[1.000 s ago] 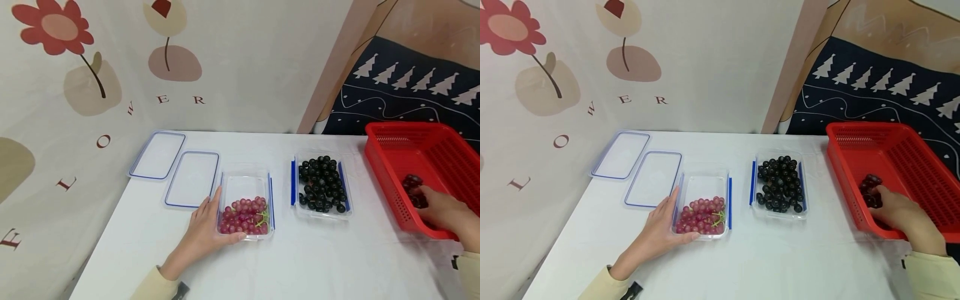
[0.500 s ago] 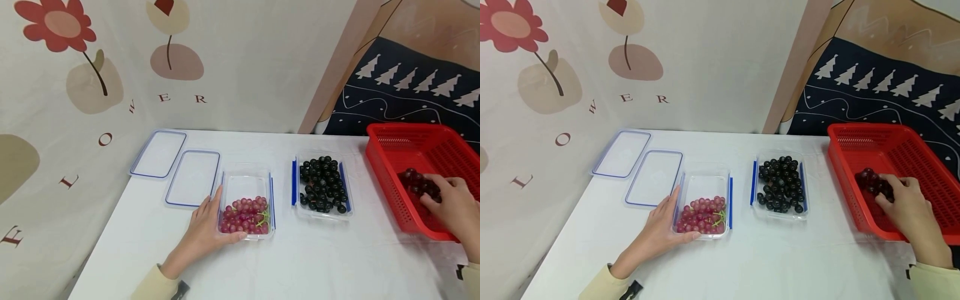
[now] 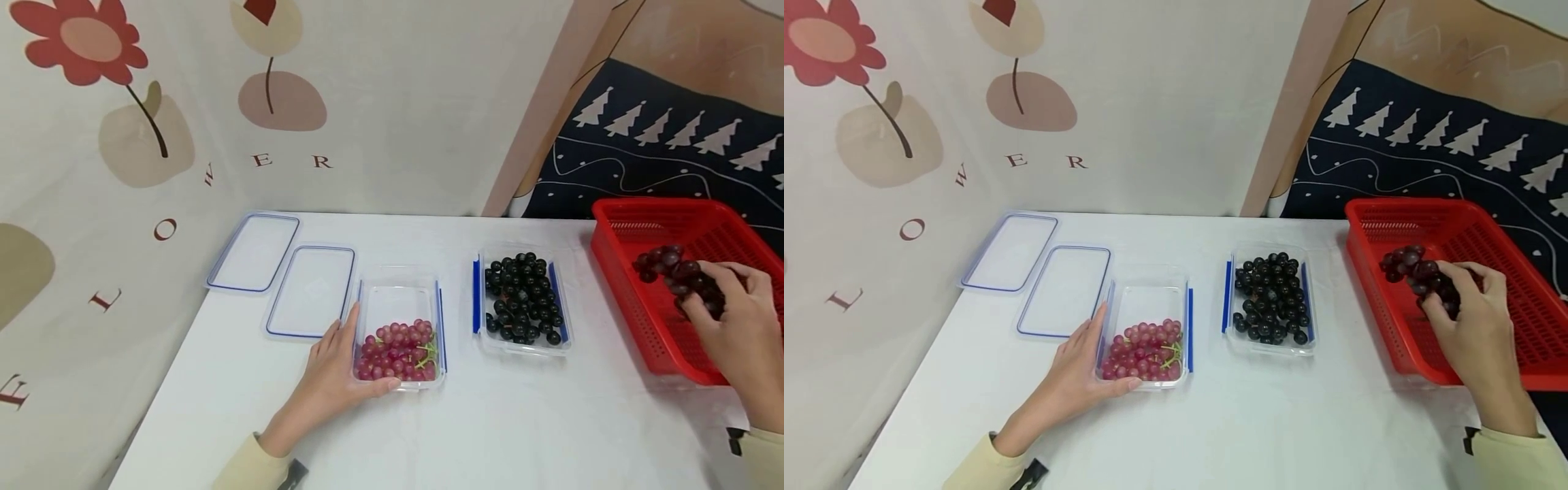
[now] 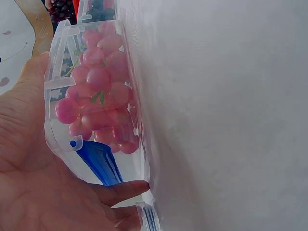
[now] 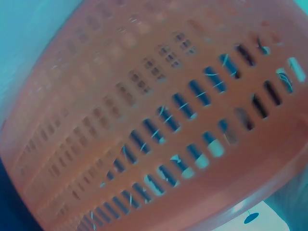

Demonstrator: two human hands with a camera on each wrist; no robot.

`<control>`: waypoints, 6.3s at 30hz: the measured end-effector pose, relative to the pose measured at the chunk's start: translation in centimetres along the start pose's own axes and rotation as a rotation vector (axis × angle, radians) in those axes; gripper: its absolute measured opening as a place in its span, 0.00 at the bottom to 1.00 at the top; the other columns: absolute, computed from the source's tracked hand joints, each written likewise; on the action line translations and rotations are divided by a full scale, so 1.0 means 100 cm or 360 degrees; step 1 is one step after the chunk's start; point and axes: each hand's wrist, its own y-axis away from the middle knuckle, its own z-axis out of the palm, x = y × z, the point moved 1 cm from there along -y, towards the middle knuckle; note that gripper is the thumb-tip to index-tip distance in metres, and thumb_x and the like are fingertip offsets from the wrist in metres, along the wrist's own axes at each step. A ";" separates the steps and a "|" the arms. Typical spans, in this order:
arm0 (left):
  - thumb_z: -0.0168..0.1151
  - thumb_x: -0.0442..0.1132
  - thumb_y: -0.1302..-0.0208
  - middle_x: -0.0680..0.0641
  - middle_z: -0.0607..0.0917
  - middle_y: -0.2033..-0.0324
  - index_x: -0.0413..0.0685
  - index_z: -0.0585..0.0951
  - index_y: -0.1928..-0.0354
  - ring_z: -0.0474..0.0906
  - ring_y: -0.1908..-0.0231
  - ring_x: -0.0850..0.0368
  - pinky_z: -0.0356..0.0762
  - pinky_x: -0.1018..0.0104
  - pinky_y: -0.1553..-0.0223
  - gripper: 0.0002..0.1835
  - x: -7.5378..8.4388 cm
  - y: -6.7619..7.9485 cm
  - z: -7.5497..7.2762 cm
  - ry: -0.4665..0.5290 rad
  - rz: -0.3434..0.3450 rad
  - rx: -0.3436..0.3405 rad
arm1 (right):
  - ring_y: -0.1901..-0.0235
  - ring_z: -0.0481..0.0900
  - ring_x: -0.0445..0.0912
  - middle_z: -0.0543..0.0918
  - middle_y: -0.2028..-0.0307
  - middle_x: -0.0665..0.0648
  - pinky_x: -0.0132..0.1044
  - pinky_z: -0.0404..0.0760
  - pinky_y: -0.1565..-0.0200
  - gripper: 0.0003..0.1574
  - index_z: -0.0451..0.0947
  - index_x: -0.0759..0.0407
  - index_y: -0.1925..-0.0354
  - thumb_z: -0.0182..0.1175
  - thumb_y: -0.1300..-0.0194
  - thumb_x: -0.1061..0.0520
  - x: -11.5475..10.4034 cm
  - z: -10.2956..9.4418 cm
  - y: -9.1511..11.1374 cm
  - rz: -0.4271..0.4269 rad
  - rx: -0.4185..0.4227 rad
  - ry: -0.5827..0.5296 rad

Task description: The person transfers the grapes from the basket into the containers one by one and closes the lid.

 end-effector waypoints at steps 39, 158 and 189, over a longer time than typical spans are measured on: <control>0.78 0.77 0.49 0.30 0.55 0.16 0.55 0.38 0.10 0.42 0.17 0.29 0.41 0.29 0.21 0.79 0.002 0.000 0.000 0.0046 0.0018 0.0007 | 0.40 0.69 0.33 0.76 0.35 0.59 0.14 0.71 0.50 0.36 0.79 0.69 0.31 0.64 0.37 0.81 -0.102 0.040 -0.003 -0.0596 0.0069 -0.0675; 0.77 0.75 0.46 0.31 0.55 0.16 0.52 0.40 0.10 0.46 0.17 0.28 0.45 0.27 0.23 0.77 0.005 0.005 -0.002 0.0034 0.0034 0.0019 | 0.36 0.82 0.58 0.77 0.33 0.66 0.49 0.82 0.37 0.36 0.67 0.65 0.22 0.66 0.19 0.56 -0.275 0.190 0.026 -0.1450 -0.0902 -0.0277; 0.78 0.71 0.42 0.30 0.50 0.16 0.47 0.39 0.10 0.45 0.17 0.29 0.42 0.26 0.23 0.75 -0.002 0.002 -0.014 0.0061 0.0135 -0.0040 | 0.14 0.29 0.54 0.37 0.12 0.64 0.68 0.51 0.22 0.65 0.43 0.64 0.12 0.51 0.20 0.22 -0.254 0.170 0.067 -0.1003 -0.1058 -0.0271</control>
